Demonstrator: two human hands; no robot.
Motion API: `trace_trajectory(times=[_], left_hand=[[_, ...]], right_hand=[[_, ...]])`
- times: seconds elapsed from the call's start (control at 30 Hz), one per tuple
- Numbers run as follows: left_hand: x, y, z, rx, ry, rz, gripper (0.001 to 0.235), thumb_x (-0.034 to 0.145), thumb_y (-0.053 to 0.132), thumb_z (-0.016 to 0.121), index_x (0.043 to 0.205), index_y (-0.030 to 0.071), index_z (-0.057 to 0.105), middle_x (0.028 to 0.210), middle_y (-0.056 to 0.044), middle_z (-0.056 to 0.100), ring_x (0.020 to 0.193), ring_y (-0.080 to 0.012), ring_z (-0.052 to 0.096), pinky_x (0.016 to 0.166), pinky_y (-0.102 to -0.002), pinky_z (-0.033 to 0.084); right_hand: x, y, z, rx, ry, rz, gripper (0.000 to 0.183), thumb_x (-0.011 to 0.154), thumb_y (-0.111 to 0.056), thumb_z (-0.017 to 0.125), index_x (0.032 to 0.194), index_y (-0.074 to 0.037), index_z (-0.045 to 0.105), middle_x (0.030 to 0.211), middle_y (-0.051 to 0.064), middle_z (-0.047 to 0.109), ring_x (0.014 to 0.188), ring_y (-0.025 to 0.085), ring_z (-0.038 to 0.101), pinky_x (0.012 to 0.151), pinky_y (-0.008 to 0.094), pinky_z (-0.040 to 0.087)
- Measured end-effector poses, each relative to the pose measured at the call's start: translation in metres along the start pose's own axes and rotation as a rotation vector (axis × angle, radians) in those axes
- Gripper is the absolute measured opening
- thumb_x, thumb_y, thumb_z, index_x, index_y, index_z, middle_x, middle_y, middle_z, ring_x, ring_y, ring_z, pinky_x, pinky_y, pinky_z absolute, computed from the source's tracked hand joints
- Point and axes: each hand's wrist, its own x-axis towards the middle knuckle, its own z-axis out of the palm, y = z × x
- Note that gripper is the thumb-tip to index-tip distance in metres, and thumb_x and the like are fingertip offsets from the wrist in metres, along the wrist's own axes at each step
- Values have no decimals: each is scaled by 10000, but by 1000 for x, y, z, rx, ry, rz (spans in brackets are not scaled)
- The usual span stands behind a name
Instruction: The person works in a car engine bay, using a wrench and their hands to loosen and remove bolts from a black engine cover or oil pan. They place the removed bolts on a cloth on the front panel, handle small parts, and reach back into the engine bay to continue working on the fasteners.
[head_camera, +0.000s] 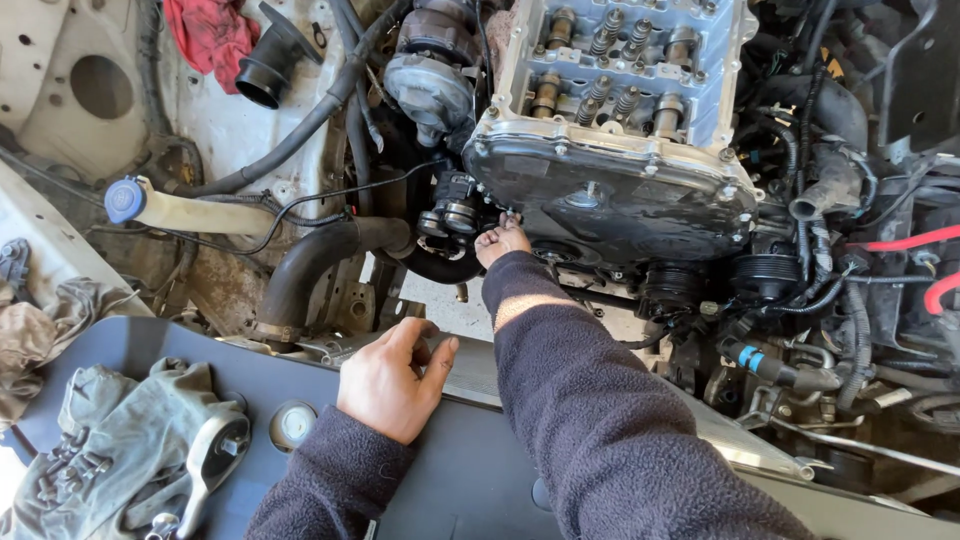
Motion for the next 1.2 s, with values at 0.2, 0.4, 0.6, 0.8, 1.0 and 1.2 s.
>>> trace_trajectory(times=[0.2, 0.4, 0.6, 0.8, 1.0, 1.2], left_hand=[[0, 0, 0, -13, 8, 14, 261, 905, 314, 743, 1030, 88, 709, 757, -23, 757, 538, -188, 676, 503, -316, 547], [-1, 0, 1, -8, 15, 10, 249, 907, 313, 740, 1014, 91, 707, 723, -7, 742, 521, -176, 662, 495, -307, 534], [0, -2, 1, 6, 4, 14, 288, 897, 318, 755, 1048, 78, 709, 738, -11, 754, 526, -171, 679, 490, -299, 546], [-1, -2, 2, 12, 16, 9, 297, 900, 331, 747, 1047, 76, 715, 712, -16, 747, 508, -183, 670, 486, -307, 539], [-2, -3, 3, 2, 14, 2, 283, 895, 328, 751, 1040, 89, 708, 732, -12, 749, 526, -182, 671, 493, -314, 541], [-1, -17, 19, 23, 102, 17, 242, 901, 497, 693, 1012, 283, 724, 723, 74, 741, 698, -193, 766, 628, -351, 604]], right_hand=[[-5, -4, 13, 66, 22, 116, 459, 1142, -290, 395, 746, -171, 594, 549, -51, 353, 473, 108, 276, 509, 299, 243], [-69, 0, 37, 172, -34, 115, 444, 1096, -254, 241, 745, -162, 497, 580, -34, 348, 501, 112, 285, 515, 289, 268], [-77, 6, 41, 69, 29, 127, 487, 1123, -380, 253, 773, -177, 526, 559, -52, 338, 506, 108, 283, 541, 304, 257], [-56, 10, 37, 125, -44, 17, 295, 1016, -98, 242, 788, -177, 412, 592, -44, 340, 483, 102, 266, 494, 283, 259], [-88, 7, 46, 43, 124, 33, 423, 1035, -218, 136, 819, -166, 496, 618, -33, 343, 510, 115, 233, 519, 302, 216], [-90, -2, 32, -540, -42, 231, 208, 1011, -160, 317, 952, -151, 517, 751, -73, 385, 639, 155, 381, 570, 319, 322]])
